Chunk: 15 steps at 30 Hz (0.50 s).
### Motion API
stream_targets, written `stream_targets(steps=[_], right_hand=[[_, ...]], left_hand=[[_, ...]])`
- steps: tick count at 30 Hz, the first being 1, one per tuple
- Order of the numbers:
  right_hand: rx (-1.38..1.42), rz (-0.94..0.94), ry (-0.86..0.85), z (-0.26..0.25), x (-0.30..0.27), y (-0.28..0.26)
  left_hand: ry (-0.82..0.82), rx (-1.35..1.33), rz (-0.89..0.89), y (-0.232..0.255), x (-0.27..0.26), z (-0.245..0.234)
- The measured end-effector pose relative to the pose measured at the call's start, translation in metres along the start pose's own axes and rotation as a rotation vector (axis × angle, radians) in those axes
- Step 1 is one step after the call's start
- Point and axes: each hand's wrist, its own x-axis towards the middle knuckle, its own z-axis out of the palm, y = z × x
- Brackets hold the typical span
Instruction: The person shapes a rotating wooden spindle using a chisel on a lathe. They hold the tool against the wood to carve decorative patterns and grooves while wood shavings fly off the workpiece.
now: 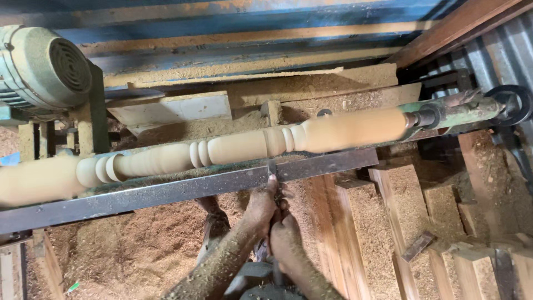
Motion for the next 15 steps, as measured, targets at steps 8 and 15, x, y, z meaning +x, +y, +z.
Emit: stream_targets(steps=[8, 15], right_hand=[[0.134, -0.014, 0.020, 0.002, 0.006, 0.008], [-0.011, 0.051, -0.080, -0.037, 0.014, 0.004]], left_hand=[[0.046, 0.071, 0.030, 0.007, -0.004, 0.004], [0.086, -0.146, 0.096, -0.009, 0.004, 0.026]])
